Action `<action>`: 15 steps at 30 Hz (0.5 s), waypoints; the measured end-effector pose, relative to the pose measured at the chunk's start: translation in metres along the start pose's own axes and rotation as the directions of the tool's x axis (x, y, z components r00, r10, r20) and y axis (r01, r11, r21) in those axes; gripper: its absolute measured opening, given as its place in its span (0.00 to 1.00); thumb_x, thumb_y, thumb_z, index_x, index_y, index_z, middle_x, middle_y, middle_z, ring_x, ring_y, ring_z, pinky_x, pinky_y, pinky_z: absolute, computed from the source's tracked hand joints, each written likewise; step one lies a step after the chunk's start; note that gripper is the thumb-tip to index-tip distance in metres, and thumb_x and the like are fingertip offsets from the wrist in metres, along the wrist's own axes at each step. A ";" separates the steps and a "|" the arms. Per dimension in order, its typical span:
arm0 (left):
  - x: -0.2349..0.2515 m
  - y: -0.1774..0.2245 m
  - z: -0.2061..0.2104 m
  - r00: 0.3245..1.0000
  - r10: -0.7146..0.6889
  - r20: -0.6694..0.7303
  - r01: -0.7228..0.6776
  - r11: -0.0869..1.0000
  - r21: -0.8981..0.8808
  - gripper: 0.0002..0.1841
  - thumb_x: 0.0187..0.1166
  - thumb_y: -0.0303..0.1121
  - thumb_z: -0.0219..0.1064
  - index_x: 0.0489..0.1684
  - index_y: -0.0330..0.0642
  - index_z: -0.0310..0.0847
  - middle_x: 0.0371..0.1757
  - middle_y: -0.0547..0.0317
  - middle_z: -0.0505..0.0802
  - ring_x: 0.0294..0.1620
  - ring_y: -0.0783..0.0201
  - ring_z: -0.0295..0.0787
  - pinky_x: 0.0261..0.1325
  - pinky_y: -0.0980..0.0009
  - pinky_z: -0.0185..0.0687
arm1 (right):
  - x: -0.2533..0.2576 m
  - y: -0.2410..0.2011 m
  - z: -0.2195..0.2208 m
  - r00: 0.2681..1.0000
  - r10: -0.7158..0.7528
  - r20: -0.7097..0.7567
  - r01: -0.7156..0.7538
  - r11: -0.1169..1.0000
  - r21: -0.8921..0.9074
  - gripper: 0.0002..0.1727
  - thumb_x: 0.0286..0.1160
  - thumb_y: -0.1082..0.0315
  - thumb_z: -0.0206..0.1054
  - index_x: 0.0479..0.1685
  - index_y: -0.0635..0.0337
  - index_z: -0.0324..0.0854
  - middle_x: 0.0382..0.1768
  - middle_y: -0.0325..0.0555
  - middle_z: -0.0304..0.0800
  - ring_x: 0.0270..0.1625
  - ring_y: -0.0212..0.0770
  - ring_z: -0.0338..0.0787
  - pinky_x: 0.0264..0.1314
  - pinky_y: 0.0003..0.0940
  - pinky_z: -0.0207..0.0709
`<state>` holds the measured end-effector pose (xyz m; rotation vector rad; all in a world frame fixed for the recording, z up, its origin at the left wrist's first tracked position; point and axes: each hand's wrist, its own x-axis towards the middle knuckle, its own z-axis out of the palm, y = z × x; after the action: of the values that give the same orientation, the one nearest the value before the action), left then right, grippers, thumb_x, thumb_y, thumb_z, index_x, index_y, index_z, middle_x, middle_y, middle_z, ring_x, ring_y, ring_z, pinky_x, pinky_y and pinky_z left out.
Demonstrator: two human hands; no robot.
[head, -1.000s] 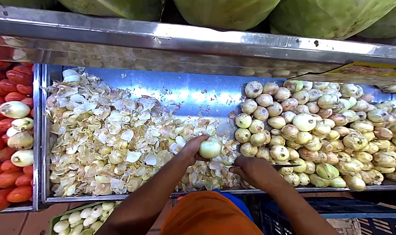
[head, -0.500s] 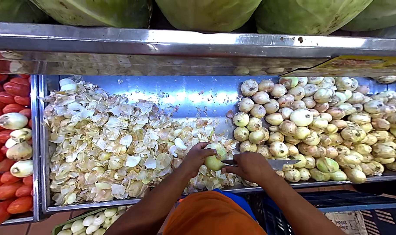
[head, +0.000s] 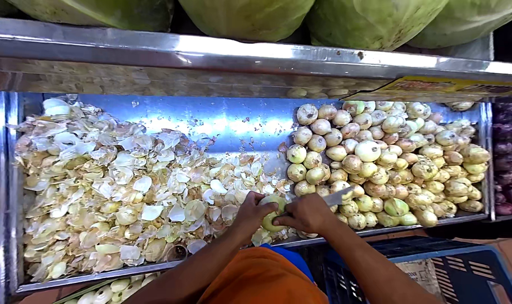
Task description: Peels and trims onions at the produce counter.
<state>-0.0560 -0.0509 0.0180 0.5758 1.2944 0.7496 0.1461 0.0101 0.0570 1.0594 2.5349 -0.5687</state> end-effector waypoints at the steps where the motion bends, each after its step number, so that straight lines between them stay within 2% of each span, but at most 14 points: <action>1: 0.001 0.004 0.000 0.991 -0.101 0.090 0.106 0.993 -0.053 0.31 0.77 0.44 0.74 0.74 0.42 0.67 0.54 0.43 0.90 0.50 0.50 0.92 0.52 0.52 0.90 | -0.001 0.004 0.000 0.999 -0.034 -0.005 0.034 0.999 -0.005 0.50 0.69 0.14 0.42 0.20 0.55 0.81 0.18 0.46 0.82 0.28 0.50 0.88 0.33 0.56 0.78; 2: 0.003 0.007 0.000 0.968 -0.192 0.164 0.209 0.973 -0.096 0.32 0.80 0.44 0.72 0.79 0.44 0.65 0.57 0.40 0.90 0.52 0.46 0.93 0.53 0.50 0.92 | 0.000 0.007 0.000 0.998 -0.061 0.001 0.061 0.998 -0.008 0.49 0.69 0.14 0.43 0.20 0.55 0.82 0.17 0.45 0.81 0.28 0.49 0.88 0.34 0.56 0.78; 4: 0.006 0.008 0.003 0.949 -0.252 0.189 0.275 0.956 -0.106 0.29 0.80 0.42 0.71 0.77 0.42 0.68 0.55 0.38 0.91 0.50 0.43 0.94 0.49 0.48 0.93 | 0.000 0.010 0.001 0.993 -0.118 0.002 0.118 0.993 -0.005 0.49 0.71 0.16 0.43 0.19 0.56 0.81 0.17 0.45 0.81 0.28 0.49 0.87 0.34 0.55 0.78; 7: 0.009 0.007 0.012 0.978 -0.193 0.084 0.194 0.981 -0.012 0.25 0.74 0.41 0.76 0.64 0.38 0.75 0.48 0.39 0.92 0.44 0.47 0.94 0.42 0.51 0.93 | -0.001 0.015 0.004 0.981 -0.191 -0.042 0.189 0.981 -0.033 0.48 0.74 0.17 0.42 0.17 0.55 0.79 0.14 0.44 0.78 0.23 0.47 0.85 0.28 0.53 0.76; 9: 0.014 0.004 0.018 0.989 -0.148 0.025 0.147 0.989 0.021 0.25 0.70 0.42 0.79 0.61 0.39 0.77 0.46 0.41 0.92 0.42 0.48 0.94 0.40 0.52 0.93 | -0.001 0.019 0.003 0.984 -0.179 -0.026 0.177 0.983 -0.057 0.48 0.75 0.18 0.41 0.17 0.55 0.80 0.14 0.45 0.78 0.24 0.48 0.86 0.29 0.52 0.76; 11: 0.020 0.001 0.025 0.989 -0.146 -0.020 0.146 0.989 -0.019 0.26 0.71 0.43 0.79 0.61 0.39 0.77 0.46 0.40 0.92 0.41 0.47 0.95 0.38 0.51 0.93 | -0.003 0.024 0.002 0.986 -0.162 -0.026 0.159 0.984 -0.080 0.48 0.76 0.19 0.40 0.17 0.55 0.78 0.14 0.44 0.78 0.23 0.47 0.86 0.28 0.51 0.76; 13: 0.027 -0.001 0.028 0.980 -0.175 -0.091 0.164 0.979 -0.120 0.26 0.76 0.45 0.76 0.63 0.37 0.76 0.48 0.37 0.92 0.42 0.44 0.94 0.40 0.50 0.92 | -0.004 0.027 0.002 0.983 -0.180 -0.040 0.177 0.981 -0.076 0.47 0.76 0.19 0.41 0.16 0.55 0.77 0.13 0.44 0.77 0.22 0.47 0.85 0.26 0.52 0.76; 15: 0.045 0.000 0.017 0.960 -0.202 -0.195 0.151 0.957 -0.249 0.28 0.81 0.49 0.68 0.69 0.35 0.75 0.56 0.35 0.89 0.49 0.42 0.92 0.46 0.47 0.91 | -0.010 0.012 0.005 0.972 -0.233 0.011 0.233 0.972 -0.007 0.47 0.75 0.19 0.45 0.18 0.57 0.80 0.16 0.48 0.81 0.26 0.53 0.88 0.31 0.60 0.79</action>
<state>-0.0352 -0.0155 -0.0076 0.1875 1.4161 0.8165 0.1624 0.0095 0.0538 0.7575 2.6694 -0.6218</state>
